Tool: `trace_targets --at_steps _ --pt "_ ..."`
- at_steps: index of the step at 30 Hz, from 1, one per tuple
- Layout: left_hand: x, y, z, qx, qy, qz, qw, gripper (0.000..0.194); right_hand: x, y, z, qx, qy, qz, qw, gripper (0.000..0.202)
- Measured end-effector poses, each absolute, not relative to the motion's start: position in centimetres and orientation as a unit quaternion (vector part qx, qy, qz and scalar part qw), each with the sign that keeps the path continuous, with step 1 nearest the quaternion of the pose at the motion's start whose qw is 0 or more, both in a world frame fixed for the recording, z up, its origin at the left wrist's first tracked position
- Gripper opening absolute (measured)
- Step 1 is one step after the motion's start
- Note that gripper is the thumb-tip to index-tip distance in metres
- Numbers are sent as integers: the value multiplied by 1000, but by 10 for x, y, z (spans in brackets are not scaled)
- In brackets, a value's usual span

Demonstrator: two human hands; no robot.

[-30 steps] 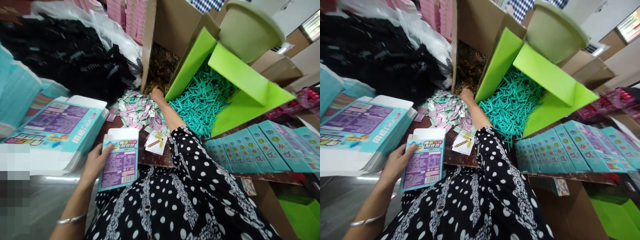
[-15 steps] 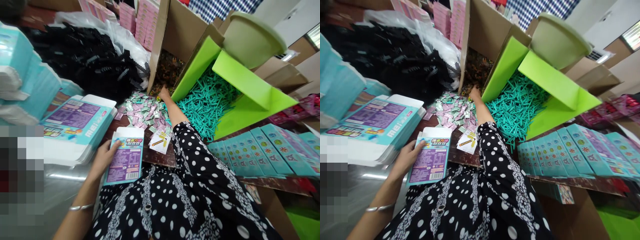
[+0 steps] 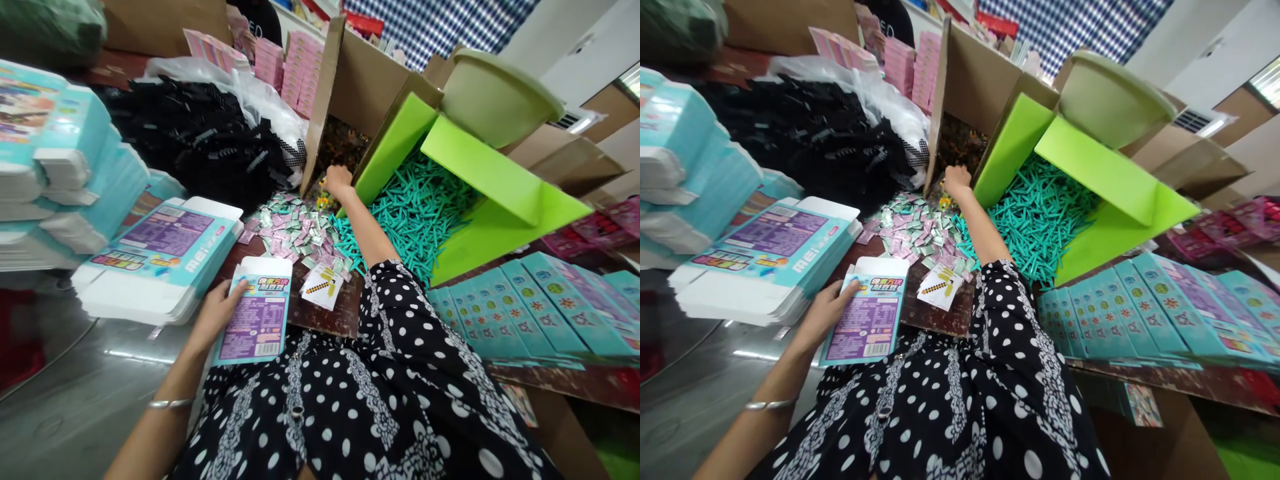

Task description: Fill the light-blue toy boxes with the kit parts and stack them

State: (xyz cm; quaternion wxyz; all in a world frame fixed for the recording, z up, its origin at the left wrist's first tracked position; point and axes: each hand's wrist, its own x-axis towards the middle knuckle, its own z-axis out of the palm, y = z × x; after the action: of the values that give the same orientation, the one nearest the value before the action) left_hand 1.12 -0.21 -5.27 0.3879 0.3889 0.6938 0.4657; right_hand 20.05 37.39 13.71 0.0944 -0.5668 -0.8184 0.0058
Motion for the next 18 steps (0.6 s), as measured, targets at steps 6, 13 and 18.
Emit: trace_targets --at_steps 6,13,18 --pt "13 -13 -59 399 654 495 410 72 244 331 164 -430 -871 26 235 38" --pt "27 -24 -45 427 632 528 374 63 251 201 130 -323 -890 178 267 46" --pt "34 -25 -28 465 614 551 319 63 244 164 117 -281 -894 227 265 37"
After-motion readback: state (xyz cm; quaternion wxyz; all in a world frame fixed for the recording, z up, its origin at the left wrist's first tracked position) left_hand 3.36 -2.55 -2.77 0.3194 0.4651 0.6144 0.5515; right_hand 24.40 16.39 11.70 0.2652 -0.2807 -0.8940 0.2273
